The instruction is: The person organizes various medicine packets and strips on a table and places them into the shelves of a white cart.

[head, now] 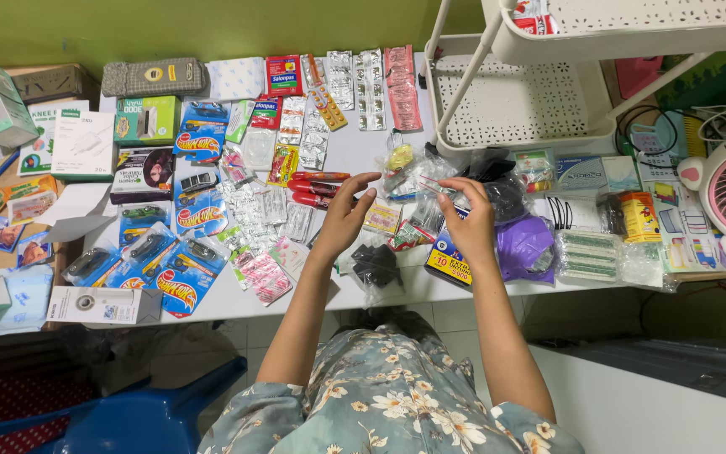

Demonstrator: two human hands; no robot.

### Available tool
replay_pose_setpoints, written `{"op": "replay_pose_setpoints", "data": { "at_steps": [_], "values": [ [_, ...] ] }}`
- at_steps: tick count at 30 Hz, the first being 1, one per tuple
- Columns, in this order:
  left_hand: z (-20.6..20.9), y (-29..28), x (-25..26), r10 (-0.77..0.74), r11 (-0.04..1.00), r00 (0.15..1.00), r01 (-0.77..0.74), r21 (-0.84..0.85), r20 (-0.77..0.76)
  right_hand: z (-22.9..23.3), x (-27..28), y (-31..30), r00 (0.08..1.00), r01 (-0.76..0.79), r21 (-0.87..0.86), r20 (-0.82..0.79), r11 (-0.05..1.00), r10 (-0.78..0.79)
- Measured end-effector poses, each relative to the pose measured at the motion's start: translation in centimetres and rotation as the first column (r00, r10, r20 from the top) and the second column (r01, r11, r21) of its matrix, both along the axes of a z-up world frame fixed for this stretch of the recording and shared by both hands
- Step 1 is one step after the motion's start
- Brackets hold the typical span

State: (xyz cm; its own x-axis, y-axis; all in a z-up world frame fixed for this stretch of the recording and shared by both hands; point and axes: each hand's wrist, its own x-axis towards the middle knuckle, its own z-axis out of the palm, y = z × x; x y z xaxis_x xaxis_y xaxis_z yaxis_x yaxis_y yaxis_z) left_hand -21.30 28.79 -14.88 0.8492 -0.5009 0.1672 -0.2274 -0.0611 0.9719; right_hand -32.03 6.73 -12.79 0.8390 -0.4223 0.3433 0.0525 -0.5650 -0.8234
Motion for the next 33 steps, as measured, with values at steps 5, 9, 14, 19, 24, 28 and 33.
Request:
{"op": "replay_pose_setpoints", "data": {
  "at_steps": [5,9,14,19,24,28,33],
  "values": [
    [-1.9,0.1,0.5,0.037,0.999,0.999,-0.037,-0.012,0.013,-2.6,0.9,-0.5,0.995,-0.094,0.004,-0.013,0.996,0.094],
    [-3.3,-0.2,1.4,0.063,0.997,0.996,-0.060,0.051,-0.064,-4.4,2.3,-1.0,0.986,-0.083,0.096,-0.138,0.992,0.096],
    [-4.6,-0.9,3.1,0.103,0.991,0.986,-0.090,0.101,-0.129,-6.6,5.0,-2.4,0.968,-0.127,0.106,-0.205,0.986,0.146],
    [-6.0,-1.8,5.2,0.137,0.978,0.976,-0.106,0.178,-0.170,-9.3,8.3,-3.3,0.954,-0.190,0.129,-0.212,0.973,0.215],
    [-9.0,-3.3,8.1,0.134,0.982,0.981,-0.112,0.152,-0.140,-13.3,12.2,-3.8,0.932,-0.222,0.182,-0.248,0.958,0.263],
    [-12.8,-4.5,11.1,0.136,0.979,0.982,-0.114,0.169,-0.128,-18.0,16.2,-4.4,0.915,-0.256,0.306,-0.229,0.917,0.331],
    [-16.5,-6.3,15.3,0.147,0.978,0.977,-0.121,0.168,-0.152,-22.0,20.6,-5.2,0.892,-0.228,0.410,-0.275,0.883,0.358]
  ]
}}
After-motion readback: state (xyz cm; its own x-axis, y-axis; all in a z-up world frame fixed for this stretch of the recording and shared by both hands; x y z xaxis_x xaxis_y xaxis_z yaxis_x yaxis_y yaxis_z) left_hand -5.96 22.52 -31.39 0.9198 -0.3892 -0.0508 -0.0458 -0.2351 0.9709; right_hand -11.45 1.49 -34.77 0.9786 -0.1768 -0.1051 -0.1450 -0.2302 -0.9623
